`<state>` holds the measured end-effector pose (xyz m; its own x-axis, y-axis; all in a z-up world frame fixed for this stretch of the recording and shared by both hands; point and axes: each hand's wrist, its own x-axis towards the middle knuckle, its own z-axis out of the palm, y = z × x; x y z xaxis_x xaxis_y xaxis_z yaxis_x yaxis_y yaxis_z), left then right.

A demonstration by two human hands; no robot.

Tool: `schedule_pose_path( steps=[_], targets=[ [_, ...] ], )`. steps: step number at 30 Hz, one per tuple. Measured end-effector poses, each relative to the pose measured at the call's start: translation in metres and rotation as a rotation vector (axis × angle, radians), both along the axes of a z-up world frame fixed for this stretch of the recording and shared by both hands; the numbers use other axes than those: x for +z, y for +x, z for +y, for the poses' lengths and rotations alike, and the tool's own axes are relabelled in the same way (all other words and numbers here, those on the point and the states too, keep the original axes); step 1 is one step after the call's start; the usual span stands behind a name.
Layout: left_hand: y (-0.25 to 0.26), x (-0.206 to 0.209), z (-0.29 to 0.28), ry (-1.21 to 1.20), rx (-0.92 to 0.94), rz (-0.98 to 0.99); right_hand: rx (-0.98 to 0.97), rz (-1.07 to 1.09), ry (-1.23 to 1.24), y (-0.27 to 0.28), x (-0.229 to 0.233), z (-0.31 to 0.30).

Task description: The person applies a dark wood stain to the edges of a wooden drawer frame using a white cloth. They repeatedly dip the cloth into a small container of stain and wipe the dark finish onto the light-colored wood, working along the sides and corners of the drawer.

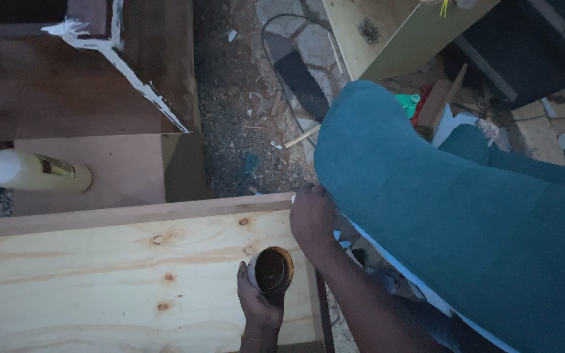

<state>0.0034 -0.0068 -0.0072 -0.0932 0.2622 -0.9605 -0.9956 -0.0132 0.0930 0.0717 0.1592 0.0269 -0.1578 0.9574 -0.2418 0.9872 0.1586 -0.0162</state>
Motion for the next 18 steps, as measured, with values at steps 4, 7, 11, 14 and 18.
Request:
schedule_pose_path(
  steps=[4,7,11,14,18],
  targets=[
    [-0.004,-0.009,-0.008,0.015,-0.005,0.031,0.007,-0.082,-0.085,0.001,0.017,-0.001],
    [-0.007,-0.017,-0.011,0.071,0.001,0.028,0.040,0.027,-0.260,0.015,0.074,-0.030],
    [-0.001,-0.003,-0.010,0.072,-0.021,0.054,0.132,0.048,-0.358,0.068,0.052,-0.098],
    [0.005,-0.005,-0.012,0.074,-0.031,-0.024,0.060,0.075,-0.492,0.085,0.070,-0.145],
    [0.012,-0.002,-0.011,0.002,-0.027,-0.006,-0.010,0.096,-0.608,0.138,0.019,-0.279]
  ],
)
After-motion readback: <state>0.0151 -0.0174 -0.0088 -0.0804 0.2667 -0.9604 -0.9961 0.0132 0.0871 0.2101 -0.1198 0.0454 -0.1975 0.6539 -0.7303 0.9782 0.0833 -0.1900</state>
